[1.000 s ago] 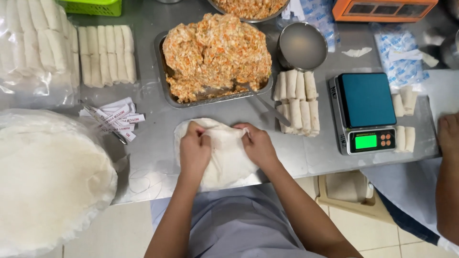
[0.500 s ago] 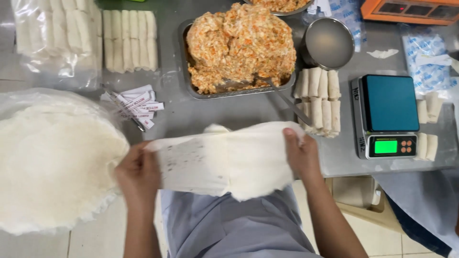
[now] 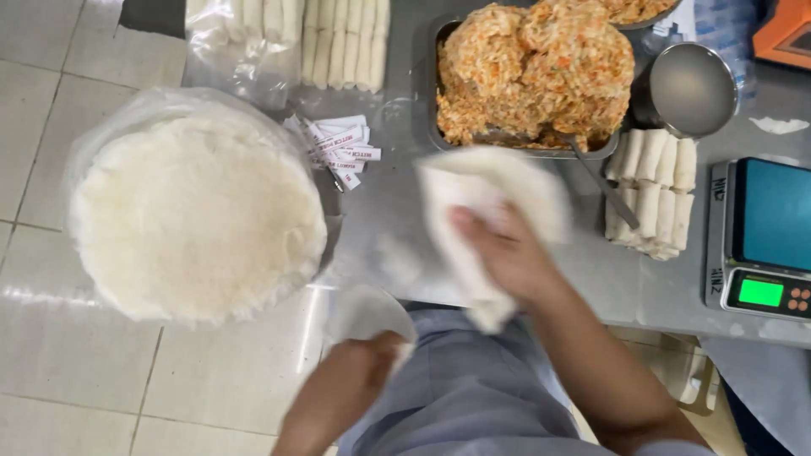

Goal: Assembling lumpia by placing meat filling onto thin wrappers and rolling them into tight cylinders.

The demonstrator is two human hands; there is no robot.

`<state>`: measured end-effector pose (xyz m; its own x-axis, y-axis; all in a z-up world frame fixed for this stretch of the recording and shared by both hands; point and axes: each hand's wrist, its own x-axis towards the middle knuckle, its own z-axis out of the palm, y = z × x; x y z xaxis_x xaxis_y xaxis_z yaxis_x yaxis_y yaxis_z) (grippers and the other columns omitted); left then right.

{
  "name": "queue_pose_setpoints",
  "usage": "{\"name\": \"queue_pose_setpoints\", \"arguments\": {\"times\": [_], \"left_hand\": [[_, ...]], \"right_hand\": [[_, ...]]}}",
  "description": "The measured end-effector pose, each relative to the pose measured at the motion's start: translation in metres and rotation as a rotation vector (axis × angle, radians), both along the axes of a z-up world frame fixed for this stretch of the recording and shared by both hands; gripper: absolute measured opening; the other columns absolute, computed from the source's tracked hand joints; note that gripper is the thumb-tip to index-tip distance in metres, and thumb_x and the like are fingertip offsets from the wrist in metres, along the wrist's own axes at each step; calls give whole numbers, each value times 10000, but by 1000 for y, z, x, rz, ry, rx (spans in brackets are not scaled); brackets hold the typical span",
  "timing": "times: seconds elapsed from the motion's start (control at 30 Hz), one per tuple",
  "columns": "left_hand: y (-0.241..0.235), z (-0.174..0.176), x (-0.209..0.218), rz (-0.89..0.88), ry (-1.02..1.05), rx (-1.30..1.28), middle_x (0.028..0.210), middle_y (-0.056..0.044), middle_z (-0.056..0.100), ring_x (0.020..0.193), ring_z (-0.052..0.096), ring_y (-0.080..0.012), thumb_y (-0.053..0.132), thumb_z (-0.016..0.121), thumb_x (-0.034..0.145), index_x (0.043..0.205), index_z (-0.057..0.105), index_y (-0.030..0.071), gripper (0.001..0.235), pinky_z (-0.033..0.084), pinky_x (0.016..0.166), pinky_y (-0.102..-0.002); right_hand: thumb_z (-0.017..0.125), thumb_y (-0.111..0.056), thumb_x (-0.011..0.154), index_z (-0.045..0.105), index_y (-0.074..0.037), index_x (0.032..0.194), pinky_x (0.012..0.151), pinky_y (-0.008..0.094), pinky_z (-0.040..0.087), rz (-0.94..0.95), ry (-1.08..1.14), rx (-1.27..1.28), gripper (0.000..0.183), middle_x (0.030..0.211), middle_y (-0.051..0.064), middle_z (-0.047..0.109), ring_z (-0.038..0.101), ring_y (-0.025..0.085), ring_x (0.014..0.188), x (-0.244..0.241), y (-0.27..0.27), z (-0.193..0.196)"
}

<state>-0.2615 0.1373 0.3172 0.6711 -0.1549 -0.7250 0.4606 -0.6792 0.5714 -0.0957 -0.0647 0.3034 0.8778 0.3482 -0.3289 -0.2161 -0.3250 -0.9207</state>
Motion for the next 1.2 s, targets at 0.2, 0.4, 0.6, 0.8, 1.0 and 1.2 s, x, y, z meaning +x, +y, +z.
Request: {"name": "queue_pose_setpoints", "arguments": {"times": [0.2, 0.4, 0.6, 0.8, 1.0, 1.2], "left_hand": [[-22, -8, 13, -254, 65, -97, 1164, -111, 715, 1068, 676, -368, 458, 465, 1000, 1250, 704, 213, 424, 517, 840, -529], [-34, 22, 150, -280, -487, -312, 979, -235, 786, 947, 736, -454, 129, 536, 954, 984, 788, 46, 267, 562, 819, -507], [-33, 3, 203, 15, -1198, -8, 779, -68, 622, 818, 668, -297, 249, 638, 1048, 1025, 734, 134, 151, 537, 736, -416], [-67, -127, 149, 68, -1025, 322, 805, 12, 682, 933, 656, -247, 255, 827, 783, 881, 739, 228, 135, 513, 870, -424], [-30, -154, 226, 246, -1173, 149, 692, -14, 682, 775, 654, -266, 203, 899, 777, 807, 753, 182, 151, 516, 755, -387], [-27, -135, 237, 643, -689, -404, 927, -165, 744, 835, 702, -192, 179, 680, 1012, 1375, 579, -49, 440, 609, 731, -316]], "right_hand": [[682, -461, 860, -132, -113, 1586, 1209, 460, 344, 1131, -37, 310, 1145, 1665, 320, 211, 278, 404, 1551, -23, 41, 43], [665, -52, 871, 110, -97, 1619, 703, 530, 642, 507, 50, -130, 933, 989, 220, 775, 771, 403, 899, -40, -85, -15], [789, -129, 894, 717, -189, 1317, 889, 337, 550, -136, -590, -773, 433, 1168, 21, 717, 655, 286, 1096, -1, -192, -3], [836, -373, 814, 606, -256, 1368, 899, 343, 484, 82, -686, -1177, 612, 1056, -47, 711, 631, 245, 1087, 86, -209, -69], [593, -68, 991, 629, -199, 1458, 661, 361, 609, 205, -695, -1222, 487, 917, 117, 736, 744, 277, 765, 67, -169, 24], [525, -16, 975, 635, -244, 1426, 734, 533, 572, 254, -795, -647, 517, 951, 207, 742, 709, 458, 867, 76, -112, 30]]}}
